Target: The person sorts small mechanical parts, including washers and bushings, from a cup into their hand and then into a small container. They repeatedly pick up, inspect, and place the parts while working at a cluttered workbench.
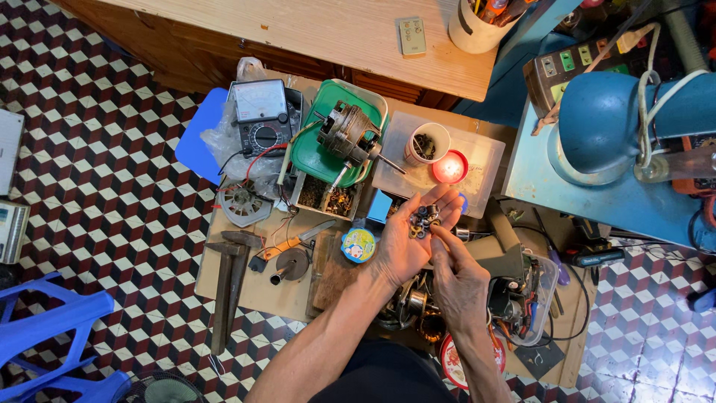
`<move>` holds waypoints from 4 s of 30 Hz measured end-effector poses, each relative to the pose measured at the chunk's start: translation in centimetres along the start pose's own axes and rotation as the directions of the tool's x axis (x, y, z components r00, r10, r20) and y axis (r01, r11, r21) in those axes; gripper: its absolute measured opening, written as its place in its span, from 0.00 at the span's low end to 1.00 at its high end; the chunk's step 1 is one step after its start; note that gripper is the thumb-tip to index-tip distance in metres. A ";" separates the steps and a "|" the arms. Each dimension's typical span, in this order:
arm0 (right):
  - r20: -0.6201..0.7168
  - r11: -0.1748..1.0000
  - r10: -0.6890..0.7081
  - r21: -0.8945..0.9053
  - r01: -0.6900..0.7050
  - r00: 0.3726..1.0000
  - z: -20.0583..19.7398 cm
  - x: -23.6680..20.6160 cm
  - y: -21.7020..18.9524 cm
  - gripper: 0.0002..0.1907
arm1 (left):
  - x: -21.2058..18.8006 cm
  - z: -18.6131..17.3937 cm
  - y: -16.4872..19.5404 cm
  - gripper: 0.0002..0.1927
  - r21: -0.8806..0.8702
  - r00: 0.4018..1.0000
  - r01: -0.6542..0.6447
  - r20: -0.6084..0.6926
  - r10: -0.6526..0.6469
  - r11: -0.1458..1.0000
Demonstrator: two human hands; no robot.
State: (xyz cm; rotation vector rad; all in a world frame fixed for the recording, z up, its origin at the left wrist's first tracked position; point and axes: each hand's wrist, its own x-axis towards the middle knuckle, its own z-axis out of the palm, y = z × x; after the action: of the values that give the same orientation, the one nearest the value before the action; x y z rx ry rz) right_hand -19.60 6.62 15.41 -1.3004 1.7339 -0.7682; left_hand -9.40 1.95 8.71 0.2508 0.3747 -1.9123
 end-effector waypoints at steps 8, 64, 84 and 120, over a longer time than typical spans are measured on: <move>0.061 0.994 0.062 0.091 -0.067 0.996 0.0 -0.3 1.3 0.16 | -0.3 0.1 0.1 0.23 0.058 0.999 -0.036 -0.031 0.038 0.998; 0.215 0.379 0.535 0.803 -0.459 0.817 -6.2 0.9 13.7 0.21 | 19.1 -0.4 6.1 0.47 0.751 0.892 0.292 -0.438 0.115 0.592; 0.241 -0.061 0.334 0.970 -0.235 0.911 -4.1 -0.7 6.1 0.33 | 13.9 0.5 7.0 0.48 0.712 0.988 0.028 -0.126 0.088 0.702; 0.306 -0.146 0.320 0.951 -0.272 0.897 -2.9 -0.4 8.3 0.31 | 15.5 0.5 7.4 0.36 0.820 0.999 0.031 -0.035 -0.004 0.571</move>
State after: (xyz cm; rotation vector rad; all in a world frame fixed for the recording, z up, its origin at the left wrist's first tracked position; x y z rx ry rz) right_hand -25.88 9.30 9.90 0.2653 0.7875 -1.3648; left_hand -8.11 -14.15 2.74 0.9013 -0.5609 -1.9807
